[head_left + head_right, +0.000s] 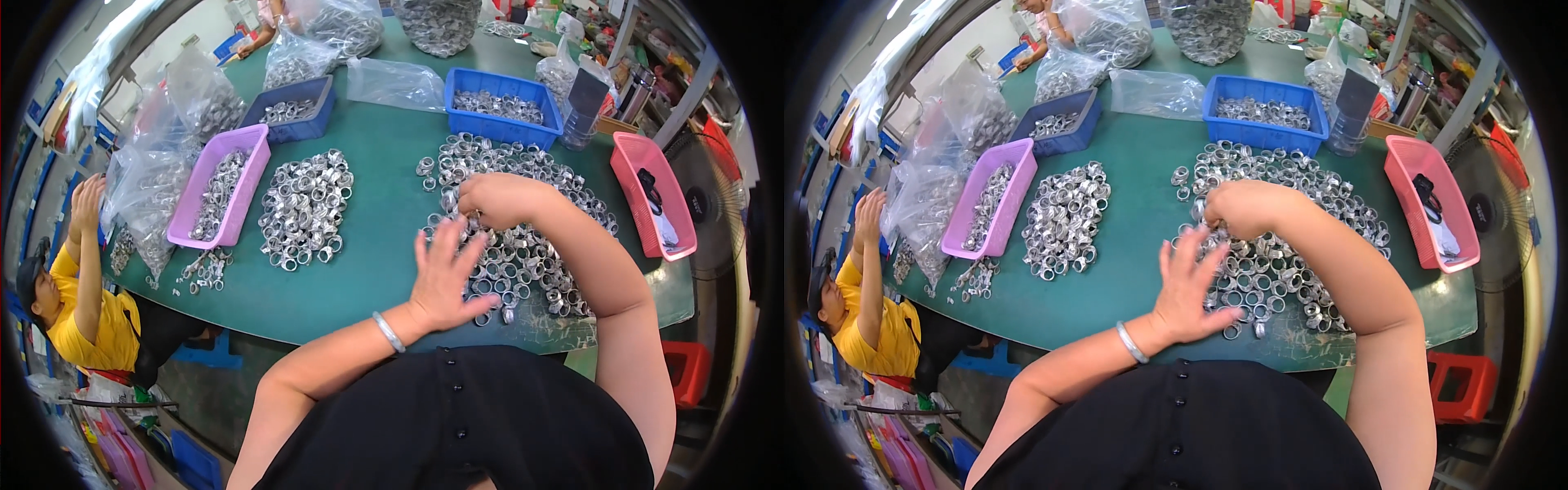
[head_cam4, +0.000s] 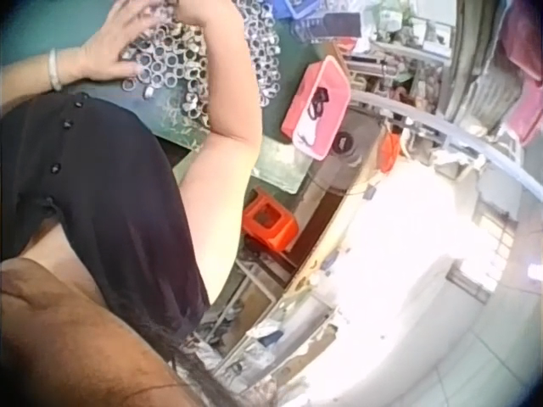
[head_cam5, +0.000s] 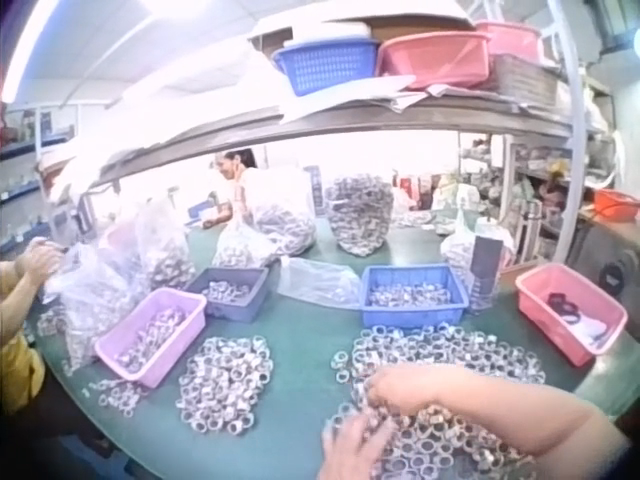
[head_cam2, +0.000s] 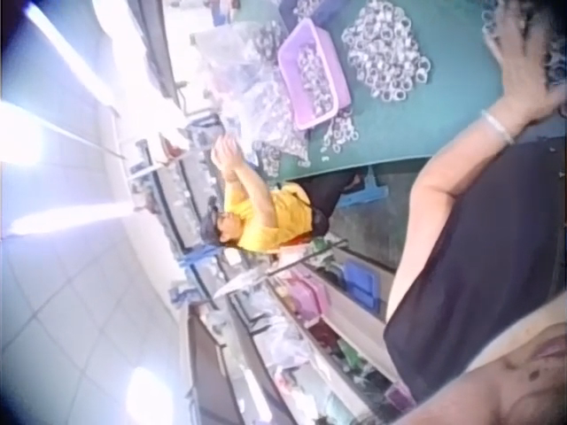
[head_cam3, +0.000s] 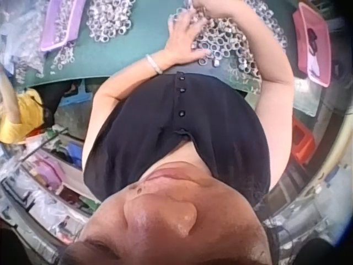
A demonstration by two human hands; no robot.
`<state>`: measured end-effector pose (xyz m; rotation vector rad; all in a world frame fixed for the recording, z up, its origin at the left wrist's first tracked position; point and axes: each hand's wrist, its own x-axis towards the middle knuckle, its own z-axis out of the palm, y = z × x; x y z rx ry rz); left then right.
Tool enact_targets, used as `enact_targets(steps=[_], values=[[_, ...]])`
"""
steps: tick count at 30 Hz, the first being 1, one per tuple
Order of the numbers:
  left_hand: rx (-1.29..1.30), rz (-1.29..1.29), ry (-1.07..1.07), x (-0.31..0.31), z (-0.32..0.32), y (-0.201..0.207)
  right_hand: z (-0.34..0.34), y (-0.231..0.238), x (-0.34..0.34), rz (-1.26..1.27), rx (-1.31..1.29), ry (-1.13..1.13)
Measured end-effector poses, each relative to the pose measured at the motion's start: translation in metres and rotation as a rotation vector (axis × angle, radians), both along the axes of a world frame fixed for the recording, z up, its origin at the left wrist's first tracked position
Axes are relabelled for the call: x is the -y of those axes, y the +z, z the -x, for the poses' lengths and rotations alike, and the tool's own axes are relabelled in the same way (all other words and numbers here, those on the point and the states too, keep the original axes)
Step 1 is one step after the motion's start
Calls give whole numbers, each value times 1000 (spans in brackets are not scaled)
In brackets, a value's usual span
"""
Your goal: The person sorts through a large pile of metal rings on a table, picking them up individually or in small groups and placing them into a separate pile.
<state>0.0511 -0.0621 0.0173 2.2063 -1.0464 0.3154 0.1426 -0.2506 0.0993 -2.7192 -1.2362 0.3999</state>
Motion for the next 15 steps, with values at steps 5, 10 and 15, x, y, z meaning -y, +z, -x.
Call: enact_targets(steps=[5,10,15], values=[[-174,132,215,-8,-44,-9,0,33,-2,101,-72,-197],[-301,71,87,16,-47,-12,-45,-11,-31,-202,266,-239],[-360,59,-22,18,-46,-6,-74,-44,-52,-214,314,-131]])
